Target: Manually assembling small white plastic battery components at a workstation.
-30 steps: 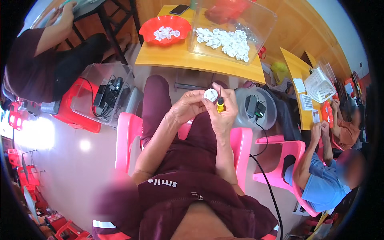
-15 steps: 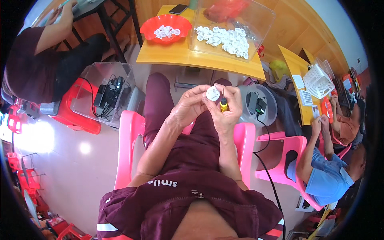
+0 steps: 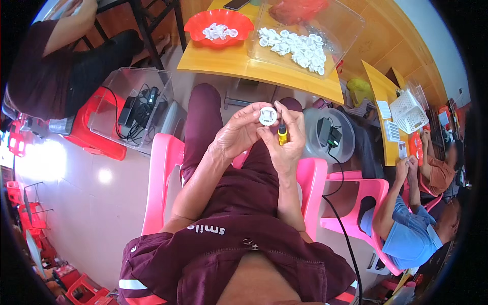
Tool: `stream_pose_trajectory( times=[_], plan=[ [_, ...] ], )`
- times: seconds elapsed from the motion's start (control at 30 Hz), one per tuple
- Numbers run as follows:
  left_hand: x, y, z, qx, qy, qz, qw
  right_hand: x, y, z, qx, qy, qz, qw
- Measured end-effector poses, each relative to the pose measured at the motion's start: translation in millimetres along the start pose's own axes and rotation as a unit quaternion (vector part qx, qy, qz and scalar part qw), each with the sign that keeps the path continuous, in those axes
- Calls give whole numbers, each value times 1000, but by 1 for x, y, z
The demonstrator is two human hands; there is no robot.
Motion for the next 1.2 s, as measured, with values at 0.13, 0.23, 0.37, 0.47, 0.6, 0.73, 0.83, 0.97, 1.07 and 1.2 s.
stream_pose_trajectory(
  times=[0.13, 0.23, 0.37, 0.47, 0.6, 0.73, 0.83, 0.97, 1.07, 1.2],
  plan=[
    [-9, 1, 2, 3, -62, -42, 997, 0, 2, -6, 2, -8, 33, 999],
    [-10, 2, 5, -3, -72, -53, 996, -1, 3, -2, -20, 44, 43, 998],
    [-2, 1, 7, -11, -54, -65, 996, -2, -1, 8, -28, 38, 47, 998],
    [-1, 0, 0, 4, -56, -74, 996, -8, -2, 7, -42, 3, 31, 999],
    [6, 0, -19, 33, -119, -74, 990, -9, -4, 18, -38, 32, 46, 998],
    [11, 2, -30, 44, -177, -110, 977, -6, -3, 19, -41, 37, 73, 996],
    [11, 1, -31, 48, -181, -115, 975, -6, -4, 20, -45, 38, 84, 995],
    [8, 0, -30, 51, -200, -113, 972, -7, -4, 21, -32, 60, 83, 994],
    [7, -1, -29, 42, -200, -110, 973, -8, -5, 22, -34, 72, 82, 993],
    [5, -2, -28, 34, -194, -98, 975, -8, -5, 18, -23, 61, 91, 994]
  ],
)
Point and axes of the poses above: each hand's wrist, its own y-axis away from the middle knuckle, its own x-axis out of the palm, z = x × y, the point moved 7 cm from there along -y, towards the middle knuckle, and after that the axes turned 10 degrees about -y, right-handed, at the moved point
